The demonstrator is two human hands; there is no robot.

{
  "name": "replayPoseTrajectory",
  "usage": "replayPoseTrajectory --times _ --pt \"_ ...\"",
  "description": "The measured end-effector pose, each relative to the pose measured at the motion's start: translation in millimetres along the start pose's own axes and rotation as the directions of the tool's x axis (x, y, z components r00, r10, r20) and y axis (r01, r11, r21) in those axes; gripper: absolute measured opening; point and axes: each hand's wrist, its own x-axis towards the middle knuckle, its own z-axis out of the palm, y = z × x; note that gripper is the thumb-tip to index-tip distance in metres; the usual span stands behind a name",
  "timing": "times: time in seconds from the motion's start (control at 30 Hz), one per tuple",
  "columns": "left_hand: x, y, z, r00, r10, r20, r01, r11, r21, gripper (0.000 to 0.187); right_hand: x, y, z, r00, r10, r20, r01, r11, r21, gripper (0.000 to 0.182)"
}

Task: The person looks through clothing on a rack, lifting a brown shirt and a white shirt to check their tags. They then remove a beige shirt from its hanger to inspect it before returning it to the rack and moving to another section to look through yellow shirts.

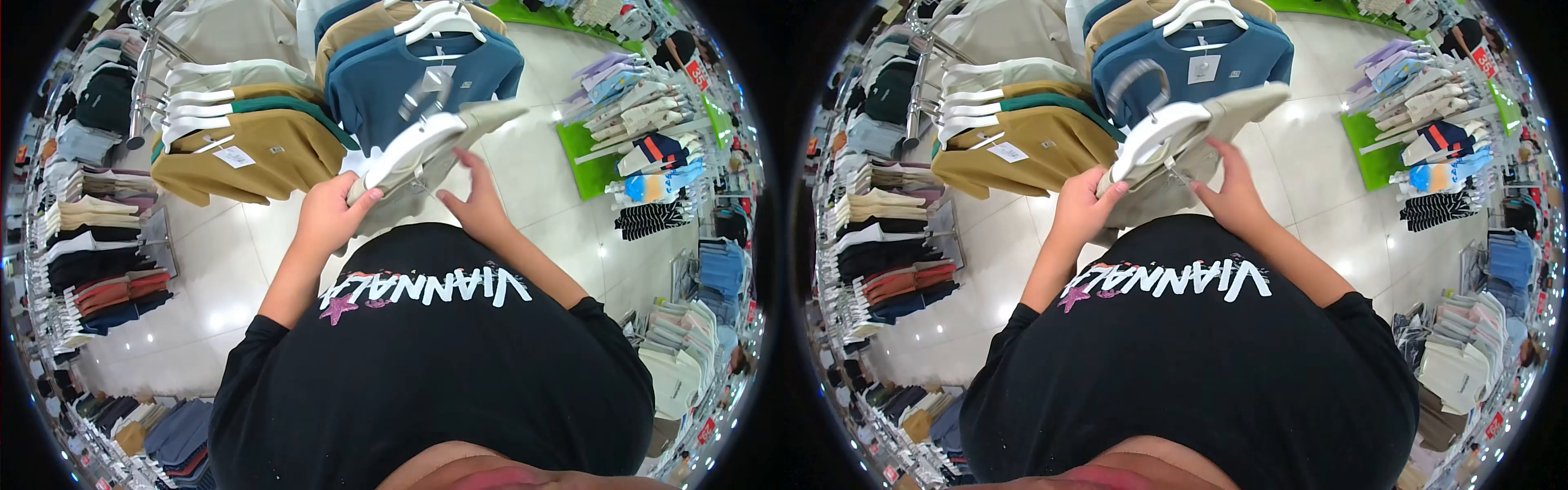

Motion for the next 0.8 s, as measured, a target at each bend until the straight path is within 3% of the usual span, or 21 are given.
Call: replayPoseTrajectory --times 0.03,0.07,0.1,0.23,0.33,0.37,0.43,0.47,0.5,0.57,0.6,0.67,0.73,0.8 --pt "1 -3 -4 1.000 0.006 0.001 -0.006 1.000 -0.004 0.039 0 -6 1 0.966 -0.179 -0.188 0.140 0.969 -0.204 0.067" --pt "2 -5 -7 0.998 0.056 0.002 -0.056 0.993 0.101 0.041 -1 -11 -1 0.945 -0.216 -0.246 0.149 0.952 -0.267 0.073" --pt "2 -7 -11 0.994 0.107 0.007 -0.106 0.973 0.205 0.043 -1 -19 -1 0.943 -0.219 -0.249 0.148 0.951 -0.273 0.073" --pt "8 -20 -19 0.986 0.160 -0.039 -0.149 0.966 0.212 0.040 -4 -37 4 0.923 -0.308 -0.232 0.196 0.893 -0.405 0.078" --pt "8 -26 -22 0.985 0.172 -0.019 -0.167 0.974 0.151 0.034 -2 -48 6 0.838 -0.474 -0.269 0.292 0.807 -0.513 0.073" --pt "8 -29 -21 0.977 0.211 0.017 -0.209 0.953 0.219 0.030 -2 -50 6 0.835 -0.476 -0.274 0.289 0.805 -0.518 0.073" --pt "10 -31 -20 0.964 0.260 0.058 -0.265 0.923 0.280 0.027 0 -53 4 0.892 -0.424 -0.156 0.290 0.802 -0.522 0.069" --pt "10 -31 -20 0.945 0.321 0.066 -0.325 0.892 0.314 0.026 1 -62 7 0.913 -0.360 -0.193 0.264 0.880 -0.395 0.050" --pt "10 -32 -20 0.923 0.378 0.075 -0.379 0.858 0.347 0.026 2 -62 6 0.911 -0.362 -0.196 0.262 0.877 -0.402 0.050" --pt "14 -41 -19 0.918 0.382 0.101 -0.392 0.848 0.356 0.029 3 -64 4 0.987 -0.147 0.059 0.157 0.953 -0.259 0.031" --pt "18 -47 -17 0.891 0.452 0.039 -0.438 0.835 0.334 0.031 1 -70 10 0.997 0.058 0.053 -0.050 0.990 -0.131 0.023" --pt "21 -52 -19 0.859 0.511 -0.028 -0.478 0.820 0.315 0.033 -1 -56 18 0.998 0.044 0.045 -0.038 0.991 -0.126 0.025" --pt "22 -54 -21 0.882 0.459 -0.112 -0.400 0.852 0.338 0.038 -3 -52 19 0.999 0.033 0.036 -0.028 0.992 -0.119 0.027" --pt "21 -62 -22 0.906 0.393 -0.156 -0.339 0.896 0.288 0.038 -1 -55 13 0.992 0.120 -0.044 -0.123 0.990 -0.072 0.027"
